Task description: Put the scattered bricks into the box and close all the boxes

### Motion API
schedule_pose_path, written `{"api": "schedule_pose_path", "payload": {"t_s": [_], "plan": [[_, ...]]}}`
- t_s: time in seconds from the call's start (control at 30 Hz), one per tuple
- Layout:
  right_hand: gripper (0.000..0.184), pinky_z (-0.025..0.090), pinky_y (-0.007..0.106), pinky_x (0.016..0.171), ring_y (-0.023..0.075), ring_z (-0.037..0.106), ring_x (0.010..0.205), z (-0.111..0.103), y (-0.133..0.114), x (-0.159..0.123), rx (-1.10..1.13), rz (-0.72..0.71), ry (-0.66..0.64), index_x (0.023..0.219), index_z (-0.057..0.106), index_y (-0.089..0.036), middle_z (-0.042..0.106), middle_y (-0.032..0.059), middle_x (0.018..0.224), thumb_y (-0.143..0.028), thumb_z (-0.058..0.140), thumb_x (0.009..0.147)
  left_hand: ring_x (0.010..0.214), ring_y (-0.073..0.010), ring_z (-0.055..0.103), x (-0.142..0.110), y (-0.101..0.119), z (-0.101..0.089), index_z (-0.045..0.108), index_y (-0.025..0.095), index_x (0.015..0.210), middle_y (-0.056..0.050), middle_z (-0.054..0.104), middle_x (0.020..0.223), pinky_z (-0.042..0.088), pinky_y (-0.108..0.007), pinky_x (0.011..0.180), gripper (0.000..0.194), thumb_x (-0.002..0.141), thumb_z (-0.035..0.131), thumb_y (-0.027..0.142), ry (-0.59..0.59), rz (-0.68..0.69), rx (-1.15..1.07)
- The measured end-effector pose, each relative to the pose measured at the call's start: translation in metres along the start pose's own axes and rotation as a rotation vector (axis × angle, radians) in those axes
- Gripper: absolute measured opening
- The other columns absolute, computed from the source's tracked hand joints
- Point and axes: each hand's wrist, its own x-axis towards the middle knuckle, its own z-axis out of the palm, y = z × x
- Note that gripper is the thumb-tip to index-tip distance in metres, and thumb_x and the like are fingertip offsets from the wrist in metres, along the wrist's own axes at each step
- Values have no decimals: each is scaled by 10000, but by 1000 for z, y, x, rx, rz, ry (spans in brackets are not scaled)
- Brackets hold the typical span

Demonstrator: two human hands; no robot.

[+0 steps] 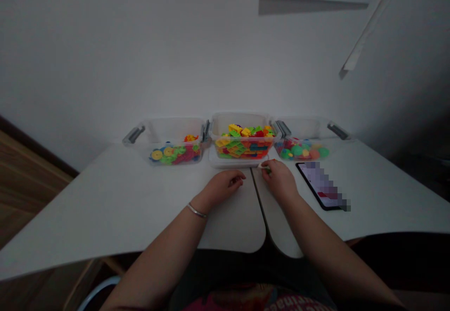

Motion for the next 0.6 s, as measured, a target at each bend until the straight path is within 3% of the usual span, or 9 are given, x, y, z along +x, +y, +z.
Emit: {"api": "schedule_pose_path", "payload": {"t_s": [0.07, 0.2, 0.43, 0.6], "plan": [[126, 479, 350, 769, 217, 634, 811, 3, -6, 0, 211, 7, 14, 924, 641, -184, 693, 84, 889, -229, 575, 826, 824, -165, 654, 1, -1, 2, 636, 188, 1091, -41, 703, 917, 523, -297, 769, 247, 866, 542, 228, 34, -33, -130], [147, 493, 301, 601, 162, 601, 632, 8, -23, -2, 535, 50, -76, 896, 628, -190, 674, 50, 810, -289, 592, 793, 785, -142, 634, 4, -3, 4, 577, 179, 1186, -41, 673, 920, 529, -277, 726, 353, 838, 600, 231, 101, -40, -278], [164, 541, 318, 663, 149, 627, 664, 11, -35, -7, 759, 74, -199, 861, 613, -217, 691, 29, 834, -362, 619, 784, 827, -149, 620, 7, -4, 5, 659, 163, 1031, -75, 655, 1027, 525, -280, 735, 228, 842, 653, 292, 162, 34, -192], [180, 562, 336, 680, 166, 647, 706, 12, -28, -3, 821, 114, -151, 833, 619, -210, 688, 33, 811, -377, 632, 767, 773, -130, 601, 6, -6, 3, 651, 162, 1027, -59, 641, 993, 524, -275, 719, 212, 841, 652, 265, 203, 30, -118]]}}
